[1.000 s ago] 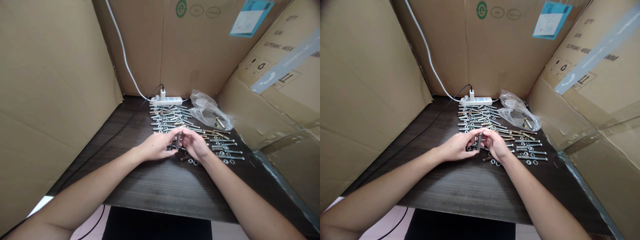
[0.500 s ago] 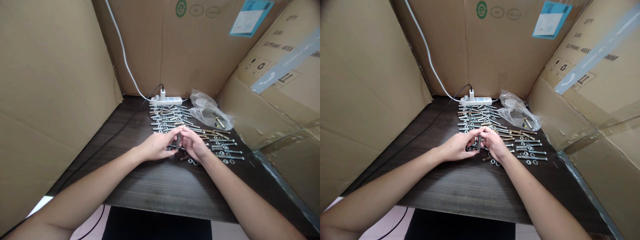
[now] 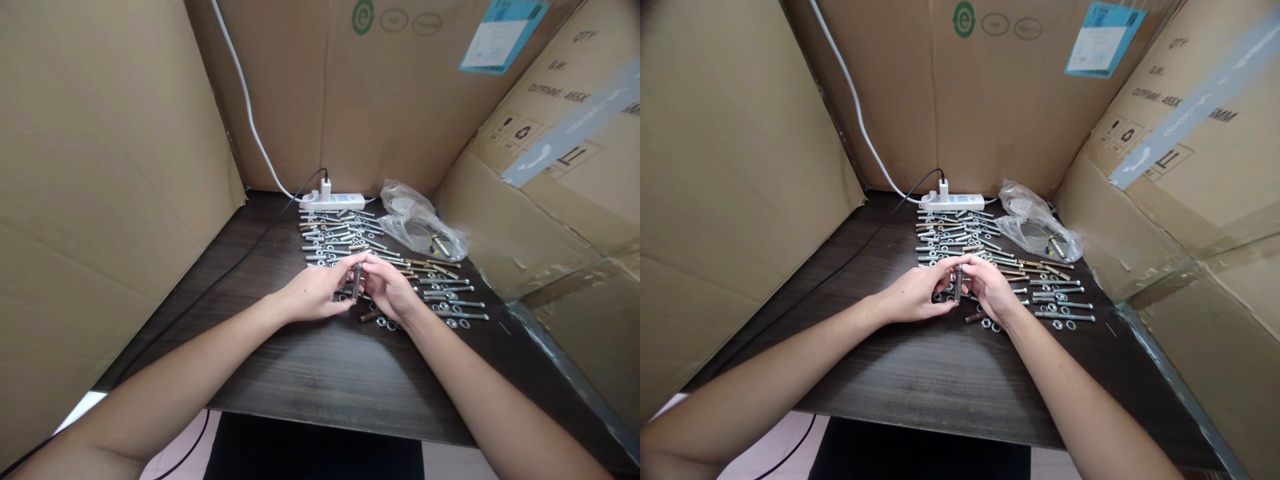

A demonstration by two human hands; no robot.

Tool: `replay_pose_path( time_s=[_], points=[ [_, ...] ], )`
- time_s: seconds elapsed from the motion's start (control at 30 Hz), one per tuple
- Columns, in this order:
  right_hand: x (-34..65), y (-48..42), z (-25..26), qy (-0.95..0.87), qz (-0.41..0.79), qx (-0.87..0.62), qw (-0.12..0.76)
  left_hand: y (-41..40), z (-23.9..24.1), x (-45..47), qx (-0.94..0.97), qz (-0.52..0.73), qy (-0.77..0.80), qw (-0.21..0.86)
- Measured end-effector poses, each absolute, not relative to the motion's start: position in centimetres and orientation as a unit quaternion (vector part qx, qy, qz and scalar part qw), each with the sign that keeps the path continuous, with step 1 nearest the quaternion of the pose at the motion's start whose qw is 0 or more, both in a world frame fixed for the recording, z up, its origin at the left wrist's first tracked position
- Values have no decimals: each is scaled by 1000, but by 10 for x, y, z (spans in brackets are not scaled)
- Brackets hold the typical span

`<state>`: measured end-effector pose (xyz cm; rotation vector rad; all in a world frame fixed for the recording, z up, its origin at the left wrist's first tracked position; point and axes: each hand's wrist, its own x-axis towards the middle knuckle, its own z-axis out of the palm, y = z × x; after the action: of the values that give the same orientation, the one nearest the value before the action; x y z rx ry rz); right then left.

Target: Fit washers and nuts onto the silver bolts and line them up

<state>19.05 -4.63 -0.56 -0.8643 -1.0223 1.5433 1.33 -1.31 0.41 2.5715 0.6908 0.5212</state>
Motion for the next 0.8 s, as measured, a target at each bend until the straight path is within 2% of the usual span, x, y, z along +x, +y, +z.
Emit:
replay_pose_path(
  time_s=[0.8],
  points=[
    [192,-43,-12,-411,651,-362,526,-12,2,13,927,198,244,207]
  ],
)
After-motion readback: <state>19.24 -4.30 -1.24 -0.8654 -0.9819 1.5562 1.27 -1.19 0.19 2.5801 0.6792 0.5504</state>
